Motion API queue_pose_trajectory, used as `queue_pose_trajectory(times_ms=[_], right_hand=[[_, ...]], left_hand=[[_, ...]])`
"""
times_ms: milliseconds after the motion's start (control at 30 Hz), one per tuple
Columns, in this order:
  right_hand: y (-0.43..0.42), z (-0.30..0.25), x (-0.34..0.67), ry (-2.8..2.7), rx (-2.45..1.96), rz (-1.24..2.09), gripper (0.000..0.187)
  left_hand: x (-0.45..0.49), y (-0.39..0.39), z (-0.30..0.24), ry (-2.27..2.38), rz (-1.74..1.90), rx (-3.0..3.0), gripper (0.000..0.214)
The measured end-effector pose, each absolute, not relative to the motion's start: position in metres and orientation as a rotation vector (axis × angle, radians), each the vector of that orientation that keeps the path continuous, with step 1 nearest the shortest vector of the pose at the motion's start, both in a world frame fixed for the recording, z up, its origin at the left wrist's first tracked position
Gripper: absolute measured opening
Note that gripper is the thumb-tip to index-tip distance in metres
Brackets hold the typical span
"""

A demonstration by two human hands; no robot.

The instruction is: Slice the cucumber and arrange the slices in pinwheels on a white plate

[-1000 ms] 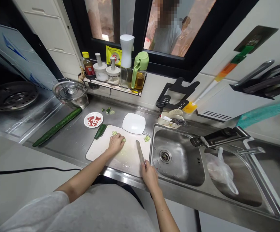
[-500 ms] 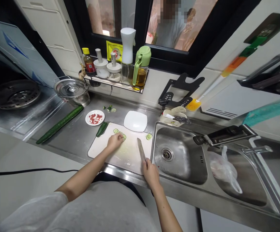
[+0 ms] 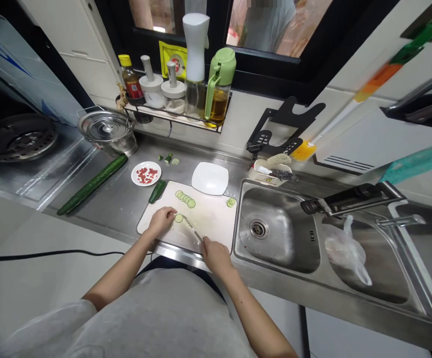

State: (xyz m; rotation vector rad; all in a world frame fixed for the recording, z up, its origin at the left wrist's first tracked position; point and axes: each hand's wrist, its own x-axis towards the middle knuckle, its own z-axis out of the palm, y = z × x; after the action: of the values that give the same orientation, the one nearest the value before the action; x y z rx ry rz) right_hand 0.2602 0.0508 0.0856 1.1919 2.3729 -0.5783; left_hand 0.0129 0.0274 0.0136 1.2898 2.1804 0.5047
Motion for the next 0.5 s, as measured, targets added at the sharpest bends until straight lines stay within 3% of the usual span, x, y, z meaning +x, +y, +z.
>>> queue_pose_trajectory(times_ms=[500], right_hand=[[0.055,0.088,0.237,2.395,1.062,-0.521,0.031]], left_hand=[[0.015,0.026,0.006,2.176,0.539,1.297,0.023]])
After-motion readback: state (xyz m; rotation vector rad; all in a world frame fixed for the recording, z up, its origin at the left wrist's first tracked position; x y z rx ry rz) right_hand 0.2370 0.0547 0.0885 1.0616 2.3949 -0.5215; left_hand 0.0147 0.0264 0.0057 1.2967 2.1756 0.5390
